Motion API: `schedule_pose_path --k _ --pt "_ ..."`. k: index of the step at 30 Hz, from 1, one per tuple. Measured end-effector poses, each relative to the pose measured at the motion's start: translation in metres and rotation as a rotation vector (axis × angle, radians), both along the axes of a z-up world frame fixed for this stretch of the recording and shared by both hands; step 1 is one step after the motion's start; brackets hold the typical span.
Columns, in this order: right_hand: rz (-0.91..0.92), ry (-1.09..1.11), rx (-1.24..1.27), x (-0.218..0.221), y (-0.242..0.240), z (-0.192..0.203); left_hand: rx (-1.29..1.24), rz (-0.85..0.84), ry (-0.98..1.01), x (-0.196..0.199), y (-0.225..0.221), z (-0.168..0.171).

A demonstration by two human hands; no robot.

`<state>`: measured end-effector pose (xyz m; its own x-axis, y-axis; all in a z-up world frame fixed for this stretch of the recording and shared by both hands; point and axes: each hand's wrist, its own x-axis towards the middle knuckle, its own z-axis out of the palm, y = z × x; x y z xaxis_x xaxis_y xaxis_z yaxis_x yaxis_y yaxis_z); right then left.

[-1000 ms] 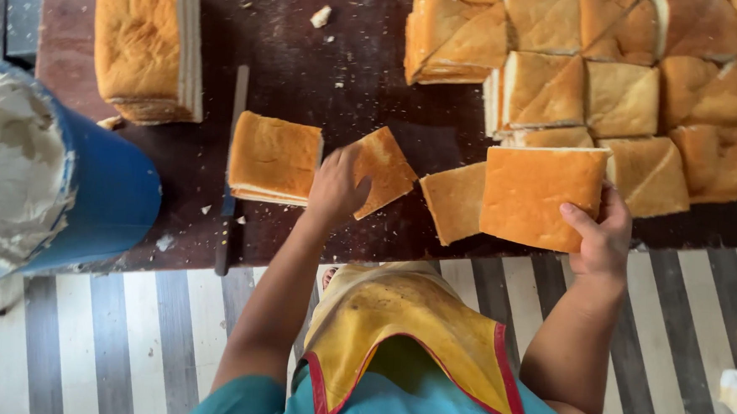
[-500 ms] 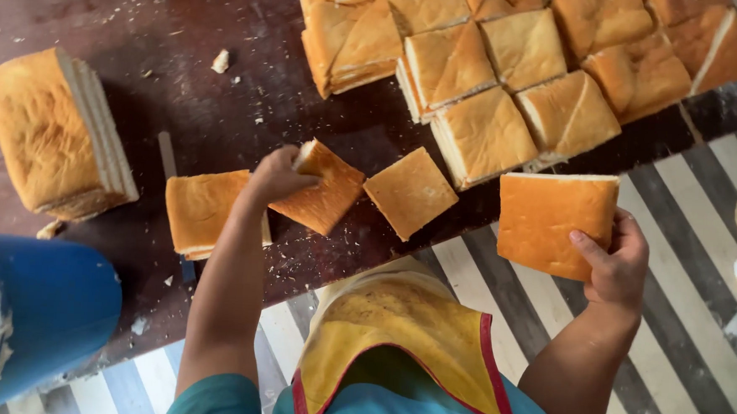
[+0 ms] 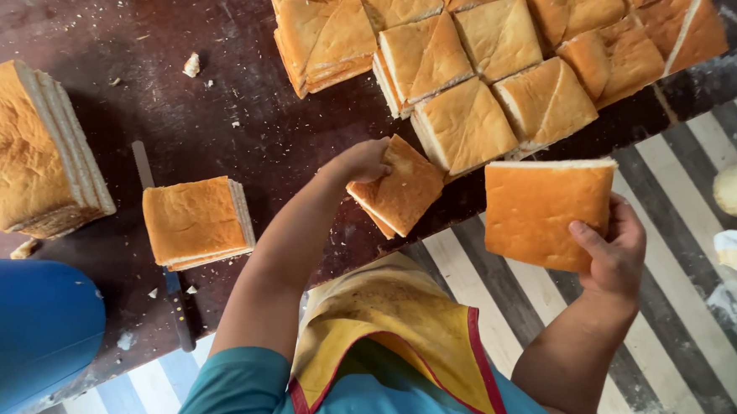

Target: The person slices layered sponge cake sheets into square pieces with a long serrated knife on a wooden worktable and stacks the cut pieces with the finished batch. Midway they walk to a glass window pane, slide it open and look outside before returning to slice more cake.

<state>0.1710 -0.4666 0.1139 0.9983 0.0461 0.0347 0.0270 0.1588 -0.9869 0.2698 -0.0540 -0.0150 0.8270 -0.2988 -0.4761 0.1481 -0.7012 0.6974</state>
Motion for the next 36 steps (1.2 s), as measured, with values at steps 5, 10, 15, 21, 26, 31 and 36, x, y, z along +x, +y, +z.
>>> schedule_pose_path --k 5,10,15,21,26,31,36 --pt "-0.019 0.032 -0.003 -0.005 -0.008 -0.004 -0.12 0.047 -0.094 0.002 0.0 -0.006" --pt "-0.017 0.05 -0.024 -0.001 -0.003 -0.004 -0.107 0.036 0.127 0.004 0.001 0.0" --pt "0.058 0.062 -0.041 0.012 0.015 0.004 0.024 0.143 -0.157 0.004 -0.004 -0.064" --pt "0.18 0.097 -0.11 0.033 0.054 0.016 0.298 0.182 -0.084 -0.02 -0.012 0.041" --pt "0.409 0.158 0.029 0.065 0.084 -0.005 0.052 0.073 0.043 -0.018 0.011 -0.01" --pt "0.574 0.351 0.184 0.089 0.145 -0.053 -0.27 0.455 0.119 -0.037 0.026 0.003" --pt "0.663 0.616 0.106 0.101 0.171 -0.095 -0.714 0.541 0.052 -0.075 0.025 0.038"
